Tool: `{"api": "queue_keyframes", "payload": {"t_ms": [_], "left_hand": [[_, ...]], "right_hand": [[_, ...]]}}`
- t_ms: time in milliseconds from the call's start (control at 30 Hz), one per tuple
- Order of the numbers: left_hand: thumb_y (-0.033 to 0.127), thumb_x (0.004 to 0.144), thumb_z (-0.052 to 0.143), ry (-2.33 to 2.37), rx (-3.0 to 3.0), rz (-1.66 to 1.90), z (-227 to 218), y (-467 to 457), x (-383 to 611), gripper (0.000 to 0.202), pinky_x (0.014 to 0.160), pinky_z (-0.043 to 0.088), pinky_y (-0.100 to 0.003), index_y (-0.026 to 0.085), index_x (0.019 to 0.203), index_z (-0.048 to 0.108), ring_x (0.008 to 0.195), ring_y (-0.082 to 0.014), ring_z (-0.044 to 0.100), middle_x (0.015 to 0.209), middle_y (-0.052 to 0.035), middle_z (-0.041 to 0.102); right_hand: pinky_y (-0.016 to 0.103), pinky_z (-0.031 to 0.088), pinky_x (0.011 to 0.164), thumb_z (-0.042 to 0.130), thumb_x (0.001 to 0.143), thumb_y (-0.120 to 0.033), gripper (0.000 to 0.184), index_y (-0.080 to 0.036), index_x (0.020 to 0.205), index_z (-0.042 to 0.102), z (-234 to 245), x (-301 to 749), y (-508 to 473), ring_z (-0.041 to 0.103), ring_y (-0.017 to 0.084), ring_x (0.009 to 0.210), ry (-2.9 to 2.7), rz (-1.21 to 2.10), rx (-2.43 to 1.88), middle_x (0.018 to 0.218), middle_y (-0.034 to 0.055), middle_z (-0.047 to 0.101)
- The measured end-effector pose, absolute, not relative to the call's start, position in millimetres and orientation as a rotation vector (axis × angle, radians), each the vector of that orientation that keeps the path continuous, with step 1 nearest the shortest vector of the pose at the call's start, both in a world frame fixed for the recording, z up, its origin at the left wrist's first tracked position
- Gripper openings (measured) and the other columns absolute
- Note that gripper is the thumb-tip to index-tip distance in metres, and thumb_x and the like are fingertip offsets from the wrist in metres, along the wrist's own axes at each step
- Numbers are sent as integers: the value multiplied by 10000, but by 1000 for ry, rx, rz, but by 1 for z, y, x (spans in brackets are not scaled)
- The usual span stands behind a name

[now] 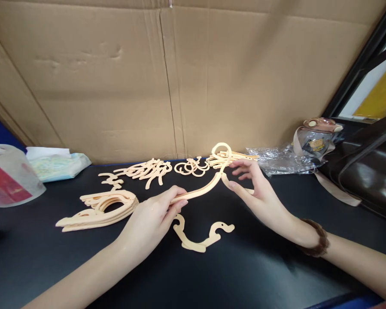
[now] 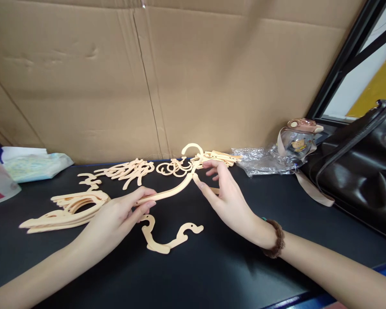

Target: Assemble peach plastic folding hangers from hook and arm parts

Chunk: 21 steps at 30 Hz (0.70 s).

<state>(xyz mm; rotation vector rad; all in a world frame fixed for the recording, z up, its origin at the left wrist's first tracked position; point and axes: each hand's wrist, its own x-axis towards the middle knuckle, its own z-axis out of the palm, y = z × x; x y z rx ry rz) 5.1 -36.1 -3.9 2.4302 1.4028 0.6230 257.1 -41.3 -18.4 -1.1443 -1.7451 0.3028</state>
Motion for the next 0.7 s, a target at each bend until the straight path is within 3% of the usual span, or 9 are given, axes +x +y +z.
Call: {"api": "queue_keyframes", "payload": {"t_ms": [67,167,267,400,567,700], "left_hand": [[378,967,357,1394,2475,606,-5,-38,7,209,541,396,-215,242,979,514,626,-138,611,751,44,640],[366,973,356,1311,2503,595,-8,-40,9,203,546,404,-208,238,994,511,591,-120,596,739,53,634],[355,974,362,1238,2508,618,-13,-39,10,207,597,445,-211,236,1032,522,643,-121,612,774,43,638],[342,968,376,1193,2552,673,-19,-36,11,238,626,484,-222,233,1045,573,762,-140,629,884,1,638],[315,959,417,1086,2589,721,-23,-35,10,234,654,499,-211,248,1053,621,800,-130,617,900,-5,624],[320,948,472,986,2674,755,-24,-36,9,218,668,481,-207,263,1090,627,858,-141,587,908,3,655]], "right_hand": [[433,465,924,536,908,-291,330,-244,1216,428,-16,258,-44,483,245,1164,-1795,18,-1124,1271,108,480],[508,385,998,563,866,-164,318,-255,1160,481,-11,258,-53,423,285,1259,-1869,-498,-985,1320,122,466],[456,415,990,586,835,-115,270,-278,1049,568,-9,255,-67,464,251,1236,-1980,-808,-744,1259,76,559],[359,422,1038,564,893,-158,171,-213,1043,625,-14,244,-74,506,178,1219,-2337,-682,-505,1216,53,637],[411,394,1075,433,946,-115,353,-177,1281,527,-26,239,-56,486,183,1247,-2480,-510,-689,1315,76,575],[430,414,1055,416,977,-199,303,-146,1249,537,-30,245,-44,565,185,1137,-2482,-396,-749,1192,83,646]]}}
